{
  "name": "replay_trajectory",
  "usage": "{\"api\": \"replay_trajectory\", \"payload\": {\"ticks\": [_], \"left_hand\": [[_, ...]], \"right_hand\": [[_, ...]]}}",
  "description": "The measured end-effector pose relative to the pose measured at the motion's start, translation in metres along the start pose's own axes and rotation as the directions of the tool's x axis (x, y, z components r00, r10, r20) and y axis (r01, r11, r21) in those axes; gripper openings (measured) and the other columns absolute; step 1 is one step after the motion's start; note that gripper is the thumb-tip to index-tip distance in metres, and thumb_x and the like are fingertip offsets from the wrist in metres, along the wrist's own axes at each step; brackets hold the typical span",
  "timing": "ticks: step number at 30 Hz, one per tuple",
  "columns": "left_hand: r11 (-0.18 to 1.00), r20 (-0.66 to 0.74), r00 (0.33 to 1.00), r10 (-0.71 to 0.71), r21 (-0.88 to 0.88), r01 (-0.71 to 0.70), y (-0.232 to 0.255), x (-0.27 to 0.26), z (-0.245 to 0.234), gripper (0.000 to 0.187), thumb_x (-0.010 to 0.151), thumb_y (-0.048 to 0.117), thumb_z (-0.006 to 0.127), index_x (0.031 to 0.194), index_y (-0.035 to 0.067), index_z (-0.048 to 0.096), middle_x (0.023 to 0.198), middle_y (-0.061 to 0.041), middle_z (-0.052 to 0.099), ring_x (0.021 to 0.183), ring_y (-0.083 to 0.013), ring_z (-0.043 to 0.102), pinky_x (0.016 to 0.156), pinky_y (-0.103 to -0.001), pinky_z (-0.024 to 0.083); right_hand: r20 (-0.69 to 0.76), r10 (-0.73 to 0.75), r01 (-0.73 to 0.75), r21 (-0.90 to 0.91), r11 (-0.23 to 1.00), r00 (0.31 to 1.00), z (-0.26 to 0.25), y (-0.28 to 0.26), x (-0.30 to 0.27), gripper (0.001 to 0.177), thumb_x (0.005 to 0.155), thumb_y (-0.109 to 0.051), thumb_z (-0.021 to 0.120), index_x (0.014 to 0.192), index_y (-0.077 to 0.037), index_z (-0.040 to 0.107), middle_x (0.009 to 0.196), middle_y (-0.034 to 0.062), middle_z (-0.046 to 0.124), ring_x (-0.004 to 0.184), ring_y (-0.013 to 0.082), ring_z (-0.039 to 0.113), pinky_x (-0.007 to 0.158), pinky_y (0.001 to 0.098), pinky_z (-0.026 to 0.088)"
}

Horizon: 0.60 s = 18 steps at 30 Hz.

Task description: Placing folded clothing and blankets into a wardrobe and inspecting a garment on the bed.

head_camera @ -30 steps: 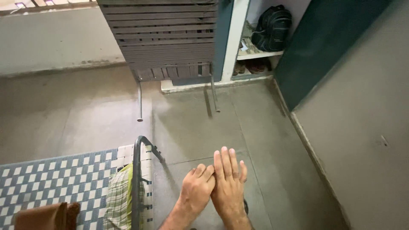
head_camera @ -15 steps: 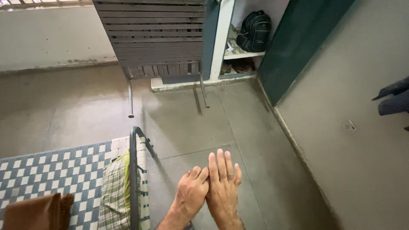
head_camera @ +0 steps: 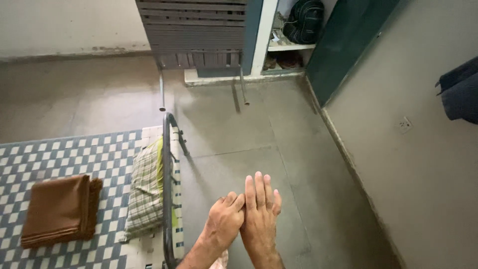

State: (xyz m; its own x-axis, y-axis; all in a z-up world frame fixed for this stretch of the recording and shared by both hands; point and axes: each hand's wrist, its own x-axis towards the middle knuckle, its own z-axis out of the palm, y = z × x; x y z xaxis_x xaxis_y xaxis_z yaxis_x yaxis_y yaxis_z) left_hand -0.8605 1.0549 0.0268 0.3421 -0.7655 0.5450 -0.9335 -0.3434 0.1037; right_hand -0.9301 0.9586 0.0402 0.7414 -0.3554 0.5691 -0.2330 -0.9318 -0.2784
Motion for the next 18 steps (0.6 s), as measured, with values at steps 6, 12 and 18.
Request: {"api": "replay_trajectory", "payload": {"ticks": [6, 12, 18], "left_hand": [[1.0, -0.028, 1.0, -0.014, -0.002, 0.014, 0.019, -0.04, -0.022, 0.019, 0.068, 0.012, 0.068, 0.086, 0.006, 0.072, 0.102, -0.003, 0.063, 0.093, -0.0217, 0.058, 0.074, -0.035, 0.052], [1.0, -0.042, 0.999, -0.026, 0.005, 0.027, 0.02, -0.059, -0.04, 0.02, 0.068, 0.01, 0.068, 0.087, 0.006, 0.072, 0.104, -0.004, 0.064, 0.094, -0.0222, 0.057, 0.074, -0.035, 0.052], [0.997, -0.016, 0.997, -0.077, -0.018, 0.076, 0.013, -0.075, -0.054, 0.02, 0.07, 0.009, 0.069, 0.089, 0.005, 0.072, 0.104, -0.003, 0.064, 0.095, -0.0221, 0.058, 0.075, -0.035, 0.052]], "right_hand": [[0.029, -0.028, 0.027, 0.033, 0.999, 0.999, -0.019, -0.025, -0.037, 0.069, 0.091, -0.016, 0.064, 0.153, -0.009, 0.034, 0.16, 0.0154, 0.032, 0.151, 0.0319, 0.025, 0.115, 0.0627, 0.021], [0.039, -0.046, 0.045, 0.031, 0.998, 0.998, -0.021, -0.043, -0.05, 0.067, 0.092, -0.016, 0.064, 0.152, -0.009, 0.035, 0.16, 0.0157, 0.031, 0.15, 0.0312, 0.026, 0.115, 0.0606, 0.021], [0.045, -0.064, 0.063, 0.025, 0.998, 0.997, -0.025, -0.067, -0.052, 0.064, 0.093, -0.015, 0.061, 0.152, -0.008, 0.036, 0.161, 0.0155, 0.032, 0.151, 0.0301, 0.026, 0.115, 0.0592, 0.022]]}}
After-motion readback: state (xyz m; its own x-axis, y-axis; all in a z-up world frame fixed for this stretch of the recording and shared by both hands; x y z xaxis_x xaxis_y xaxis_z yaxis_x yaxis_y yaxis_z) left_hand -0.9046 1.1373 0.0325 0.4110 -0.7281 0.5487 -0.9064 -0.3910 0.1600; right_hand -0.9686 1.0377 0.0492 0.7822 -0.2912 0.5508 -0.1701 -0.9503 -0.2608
